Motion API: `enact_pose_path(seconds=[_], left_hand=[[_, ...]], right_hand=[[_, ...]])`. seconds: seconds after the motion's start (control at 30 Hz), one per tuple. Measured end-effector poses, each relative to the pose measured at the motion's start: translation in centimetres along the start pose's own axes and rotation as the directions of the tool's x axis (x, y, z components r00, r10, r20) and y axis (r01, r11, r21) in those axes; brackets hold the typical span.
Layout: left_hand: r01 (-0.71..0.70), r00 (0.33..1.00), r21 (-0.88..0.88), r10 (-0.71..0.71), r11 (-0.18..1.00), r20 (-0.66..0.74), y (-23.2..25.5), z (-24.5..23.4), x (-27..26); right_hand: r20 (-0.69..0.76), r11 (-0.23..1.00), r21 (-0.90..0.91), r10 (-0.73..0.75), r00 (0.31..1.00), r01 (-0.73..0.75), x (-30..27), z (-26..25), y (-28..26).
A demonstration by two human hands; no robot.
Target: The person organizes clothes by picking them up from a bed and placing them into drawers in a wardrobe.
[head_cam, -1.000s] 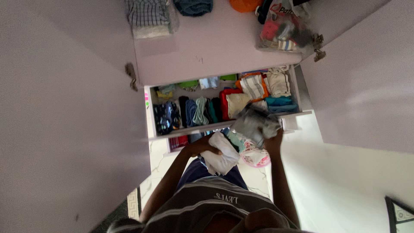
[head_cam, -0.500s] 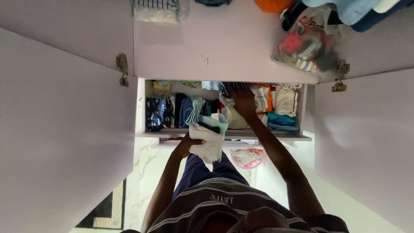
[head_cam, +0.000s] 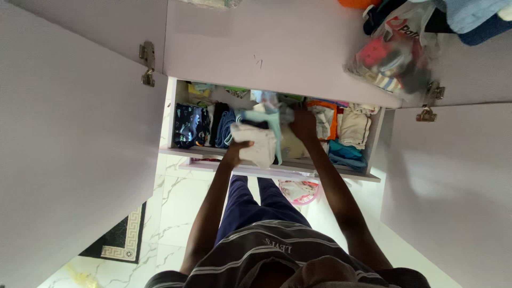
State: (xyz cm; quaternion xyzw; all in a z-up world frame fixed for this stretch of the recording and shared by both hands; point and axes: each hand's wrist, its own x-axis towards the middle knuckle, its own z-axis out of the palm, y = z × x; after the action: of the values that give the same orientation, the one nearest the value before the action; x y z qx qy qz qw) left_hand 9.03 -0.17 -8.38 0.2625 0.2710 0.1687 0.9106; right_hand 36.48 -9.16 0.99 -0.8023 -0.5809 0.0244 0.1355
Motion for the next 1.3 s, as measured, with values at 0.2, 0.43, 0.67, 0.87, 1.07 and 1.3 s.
enact_pose_path(seconds=[0.2, 0.43, 0.67, 0.87, 1.07, 1.3], left_hand=[[0.127, 0.984, 0.361, -0.163, 0.924, 0.073, 0.8, 1.9, 1.3], [0.144, 0.977, 0.446, -0.199, 0.883, 0.08, 0.4, 1.6, 0.8], [0.142, 0.969, 0.475, -0.22, 0.869, 0.113, 0.3, 1.5, 1.2], [0.162, 0.959, 0.487, -0.253, 0.858, 0.126, 0.0, 0.8, 0.8], [0.183, 0.951, 0.487, -0.28, 0.854, 0.134, -1.0, 0.1, 1.1], [0.184, 0.946, 0.496, -0.291, 0.849, 0.146, -0.8, 0.2, 1.7]], right_hand=[[-0.146, 0.953, 0.154, 0.283, 0.948, -0.26, 1.9, 4.3, 1.8], [-0.206, 0.855, 0.381, 0.449, 0.87, -0.352, 3.0, 7.3, 2.2], [-0.218, 0.812, 0.432, 0.517, 0.828, -0.394, 5.4, 7.6, 3.9], [-0.19, 0.752, 0.464, 0.601, 0.777, -0.468, 7.9, 8.3, 7.1], [-0.107, 0.754, 0.447, 0.578, 0.809, -0.481, 7.4, 10.1, 7.8], [-0.092, 0.795, 0.425, 0.513, 0.853, -0.433, 7.8, 10.9, 7.6]])
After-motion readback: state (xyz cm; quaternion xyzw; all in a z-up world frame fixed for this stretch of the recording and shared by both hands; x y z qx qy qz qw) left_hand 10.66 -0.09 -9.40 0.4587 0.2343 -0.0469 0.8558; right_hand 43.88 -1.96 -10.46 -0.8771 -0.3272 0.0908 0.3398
